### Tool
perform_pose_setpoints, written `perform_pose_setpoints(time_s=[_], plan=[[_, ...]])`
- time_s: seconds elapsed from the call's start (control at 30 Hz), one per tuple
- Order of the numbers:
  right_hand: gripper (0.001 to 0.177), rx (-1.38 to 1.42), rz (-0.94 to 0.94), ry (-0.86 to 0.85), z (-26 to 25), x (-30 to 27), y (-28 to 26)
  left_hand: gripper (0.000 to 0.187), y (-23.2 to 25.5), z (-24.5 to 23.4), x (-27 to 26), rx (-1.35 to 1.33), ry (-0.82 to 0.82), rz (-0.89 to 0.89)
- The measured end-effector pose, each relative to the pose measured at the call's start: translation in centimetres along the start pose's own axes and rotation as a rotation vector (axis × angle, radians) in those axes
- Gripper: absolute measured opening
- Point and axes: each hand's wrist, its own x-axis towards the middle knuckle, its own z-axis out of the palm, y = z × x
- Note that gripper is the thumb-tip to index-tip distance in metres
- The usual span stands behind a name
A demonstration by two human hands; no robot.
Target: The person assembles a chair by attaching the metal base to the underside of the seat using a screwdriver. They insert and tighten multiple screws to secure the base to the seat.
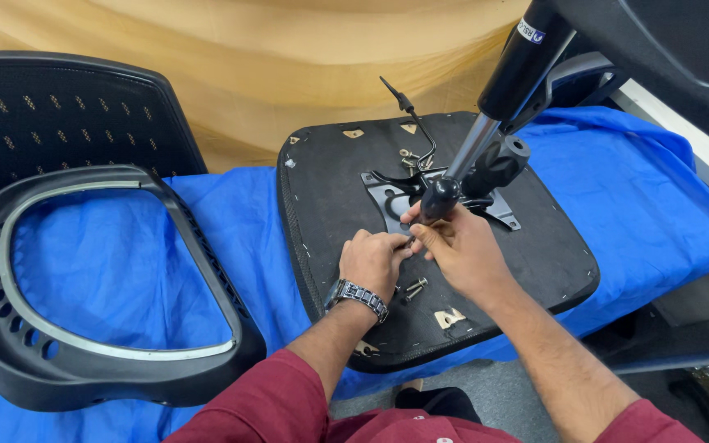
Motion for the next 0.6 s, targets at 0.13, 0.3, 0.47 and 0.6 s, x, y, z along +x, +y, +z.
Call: perform_pose_setpoints(time_s=[0.13, 0.3, 0.47, 0.6], plan=[[0.030, 0.007, 0.069, 0.111, 1.3, 0.1, -0.1, 0.018, 0.2, -0.4, 0.1, 0.011, -0.062, -0.024], [0.030, 0.043, -0.058, 0.022, 1.4, 0.4, -0.4, 0.017, 0.2, -0.1, 0.2, 0.045, -0.030, -0.002], [0.028, -0.025, 0.085, 0.036, 0.5, 0.6, -0.3, 0.018, 0.1, 0.0, 0.2, 0.016, -0.047, -0.029], [0.024, -0.135, 0.151, 0.180, 1.0, 0.7, 0.2, 0.016, 0.0, 0.0, 0.1, -0.046, 0.007, 0.015]])
